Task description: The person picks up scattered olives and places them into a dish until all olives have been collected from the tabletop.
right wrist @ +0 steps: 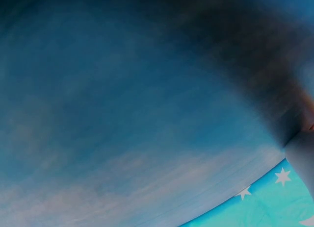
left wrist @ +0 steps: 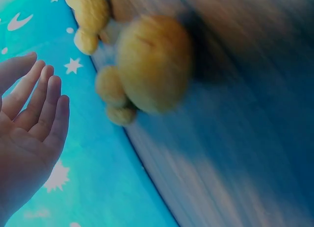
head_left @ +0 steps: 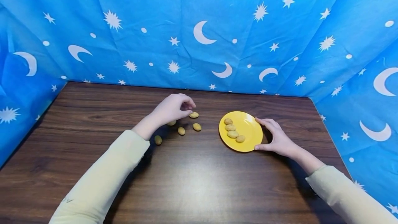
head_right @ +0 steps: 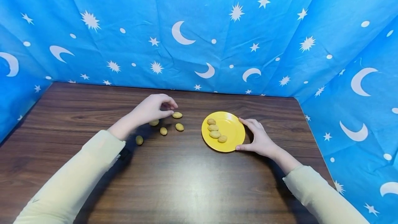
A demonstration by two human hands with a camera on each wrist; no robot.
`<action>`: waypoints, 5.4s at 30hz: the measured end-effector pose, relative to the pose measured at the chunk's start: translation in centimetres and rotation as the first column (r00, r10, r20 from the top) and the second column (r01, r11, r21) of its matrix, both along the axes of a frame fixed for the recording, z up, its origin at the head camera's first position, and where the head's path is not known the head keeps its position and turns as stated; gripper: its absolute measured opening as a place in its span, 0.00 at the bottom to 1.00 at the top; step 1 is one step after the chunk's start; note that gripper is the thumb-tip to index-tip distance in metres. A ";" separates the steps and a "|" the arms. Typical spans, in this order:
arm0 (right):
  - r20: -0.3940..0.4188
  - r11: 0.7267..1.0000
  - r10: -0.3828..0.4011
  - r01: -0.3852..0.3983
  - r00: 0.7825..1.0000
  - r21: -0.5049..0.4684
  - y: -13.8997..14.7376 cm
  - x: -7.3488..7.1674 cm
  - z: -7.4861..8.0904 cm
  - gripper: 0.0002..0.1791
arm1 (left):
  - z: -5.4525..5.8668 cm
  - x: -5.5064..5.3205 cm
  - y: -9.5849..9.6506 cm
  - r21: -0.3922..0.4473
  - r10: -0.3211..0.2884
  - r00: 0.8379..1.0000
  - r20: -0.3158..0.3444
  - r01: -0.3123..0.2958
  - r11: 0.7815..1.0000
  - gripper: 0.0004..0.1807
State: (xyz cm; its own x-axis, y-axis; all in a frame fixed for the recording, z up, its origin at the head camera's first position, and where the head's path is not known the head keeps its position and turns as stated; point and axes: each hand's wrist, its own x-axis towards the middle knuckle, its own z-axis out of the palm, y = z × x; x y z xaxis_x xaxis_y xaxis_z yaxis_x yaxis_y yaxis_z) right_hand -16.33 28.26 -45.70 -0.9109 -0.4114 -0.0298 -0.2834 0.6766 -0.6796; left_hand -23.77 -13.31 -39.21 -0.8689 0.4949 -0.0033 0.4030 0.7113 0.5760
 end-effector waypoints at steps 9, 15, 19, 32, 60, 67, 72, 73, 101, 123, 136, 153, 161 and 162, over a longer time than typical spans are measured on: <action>-0.004 1.000 -0.004 0.004 1.000 0.006 0.1 0.0 0.2 0.55 | -1.0 -0.5 -2.5 -0.004 0.026 1.000 -0.006 -0.026 1.000 0.10; 0.001 1.000 -0.005 0.005 1.000 0.007 0.0 0.0 0.2 0.55 | -1.7 -0.8 -3.9 -0.005 0.054 0.998 0.014 -0.053 0.999 0.10; 0.002 1.000 -0.003 0.003 1.000 0.006 -0.1 0.0 0.2 0.55 | -1.9 -0.7 -4.8 0.007 0.076 0.997 0.022 -0.076 0.997 0.10; 0.001 1.000 -0.001 0.001 1.000 0.003 0.0 -0.1 0.1 0.55 | -2.5 -0.7 -6.7 -0.001 0.097 0.994 0.051 -0.097 0.995 0.10; -0.008 1.000 -0.001 0.001 1.000 0.010 0.1 0.0 -0.1 0.55 | -3.2 -0.8 -7.2 0.000 0.046 0.986 0.157 -0.047 0.999 0.06; -0.007 1.000 0.003 -0.003 1.000 0.009 0.0 -0.1 0.0 0.55 | -3.0 -0.7 -7.1 -0.004 0.045 0.987 0.154 -0.045 0.999 0.06; -0.008 1.000 0.007 -0.007 1.000 0.002 0.1 -0.2 -0.1 0.55 | -3.0 -0.7 -7.0 -0.006 0.049 0.986 0.160 -0.049 0.999 0.05; -0.011 1.000 0.008 -0.008 1.000 0.003 0.1 -0.3 -0.2 0.55 | -3.0 -0.7 -7.0 -0.007 0.049 0.986 0.159 -0.048 0.999 0.05; -0.024 1.000 -0.002 0.002 1.000 0.014 0.4 -0.1 -0.3 0.55 | -2.2 0.4 -3.2 0.099 0.079 0.995 0.056 -0.085 0.992 0.06; -0.011 1.000 0.004 -0.004 1.000 0.006 0.2 -0.4 -0.5 0.55 | -1.9 1.1 2.2 0.164 -0.034 0.999 0.016 0.031 0.986 0.09; -0.008 1.000 0.002 -0.002 1.000 0.010 0.1 -0.4 -0.4 0.55 | -1.8 1.6 6.0 0.167 -0.110 0.992 0.060 0.099 0.981 0.08; -0.012 1.000 0.007 -0.007 1.000 0.005 0.3 -0.4 -0.5 0.55 | -1.9 2.3 11.0 0.138 -0.225 0.973 0.052 0.217 0.967 0.09; -0.008 1.000 0.007 -0.007 1.000 0.001 0.3 -0.5 -0.6 0.55 | -2.1 2.1 13.4 0.099 -0.248 0.966 0.071 0.241 0.966 0.09; -0.009 1.000 0.008 -0.008 1.000 -0.001 0.3 -0.5 -0.6 0.55 | -2.1 2.0 13.7 0.092 -0.250 0.966 0.073 0.243 0.966 0.09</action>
State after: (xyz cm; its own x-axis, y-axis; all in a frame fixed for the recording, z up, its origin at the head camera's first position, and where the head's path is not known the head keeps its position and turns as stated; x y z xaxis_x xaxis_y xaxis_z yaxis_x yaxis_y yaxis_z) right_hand -16.82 28.57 -46.28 -0.9080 -0.4185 -0.0217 -0.2945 0.6739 -0.6776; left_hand -21.74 0.43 -41.35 -0.7183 0.6954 -0.0214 0.5081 0.5454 0.6666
